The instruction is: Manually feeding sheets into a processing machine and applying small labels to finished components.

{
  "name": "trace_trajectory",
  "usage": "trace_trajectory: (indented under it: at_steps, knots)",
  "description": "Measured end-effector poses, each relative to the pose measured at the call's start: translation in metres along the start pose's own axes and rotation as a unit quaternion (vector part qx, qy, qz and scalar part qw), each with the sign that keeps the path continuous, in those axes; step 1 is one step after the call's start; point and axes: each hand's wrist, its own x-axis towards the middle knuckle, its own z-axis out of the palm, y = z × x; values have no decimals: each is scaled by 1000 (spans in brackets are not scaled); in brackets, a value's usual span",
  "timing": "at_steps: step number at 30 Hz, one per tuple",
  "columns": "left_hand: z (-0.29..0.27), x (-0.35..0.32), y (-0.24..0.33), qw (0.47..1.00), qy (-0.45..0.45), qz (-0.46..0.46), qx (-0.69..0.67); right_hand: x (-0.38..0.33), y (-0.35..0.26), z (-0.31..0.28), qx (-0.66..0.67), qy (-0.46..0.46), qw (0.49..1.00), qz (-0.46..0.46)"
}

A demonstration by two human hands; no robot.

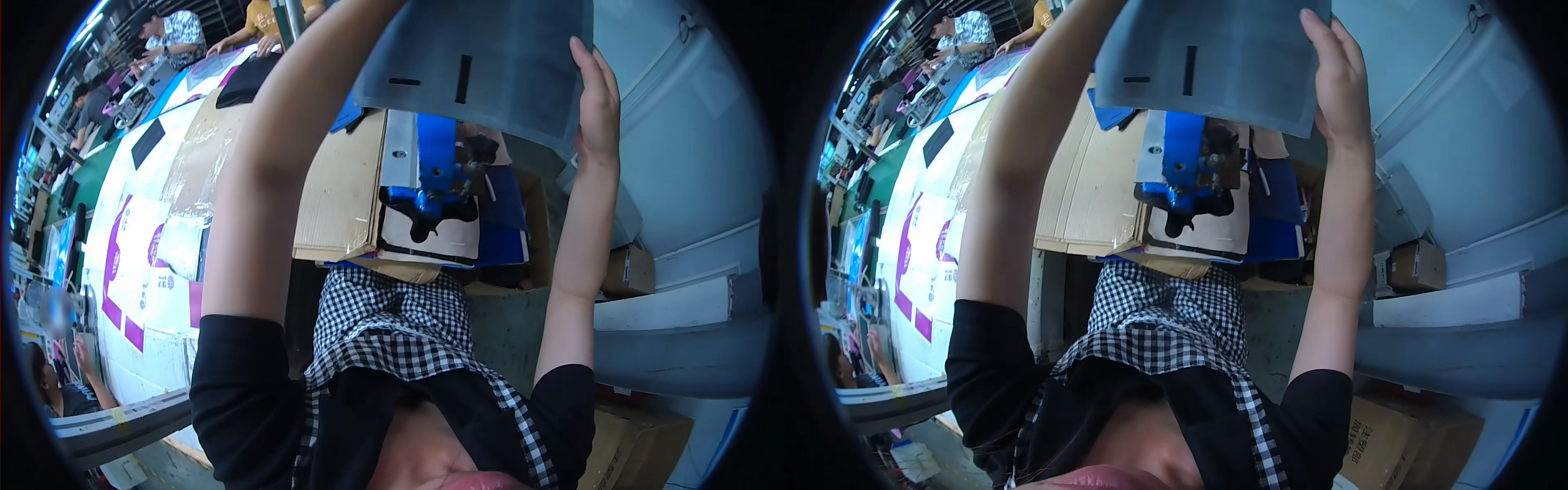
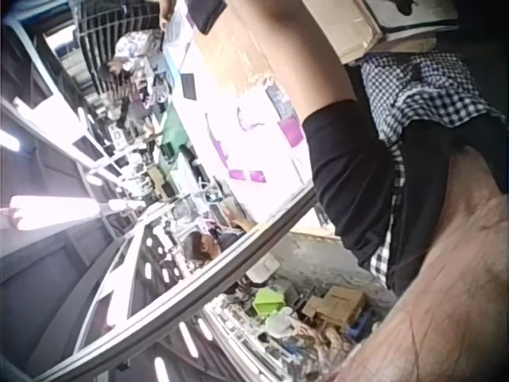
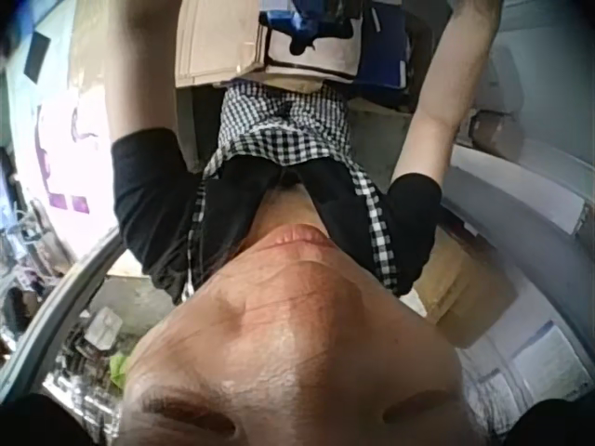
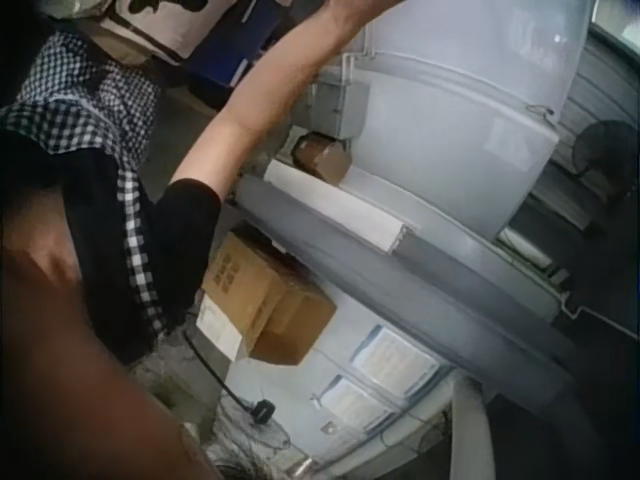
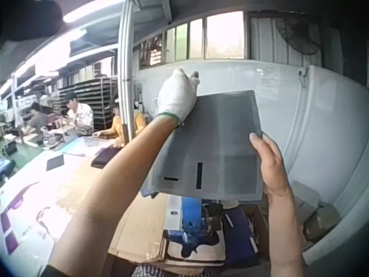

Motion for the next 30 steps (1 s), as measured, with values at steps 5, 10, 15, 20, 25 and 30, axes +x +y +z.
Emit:
trace_trajectory:
  at_steps: [5,10,15,20,25,30]
  knots:
    - [14,9,9,979,149,102,-99,16,28,-30,89,54,993,49]
    - [5,-29,-70,987,99,12,-126,40,102,-94,156,58,972,165]
    - [-5,-78,-148,957,-82,-178,-215,42,186,-114,233,16,932,278]
    - [5,-145,-180,849,-146,-372,-346,30,256,-93,278,-6,899,338]
    - [13,-175,-195,800,-231,-471,-292,13,255,-37,287,-33,891,350]
    - [12,-180,-192,785,-247,-514,-241,7,251,-10,239,25,906,348]
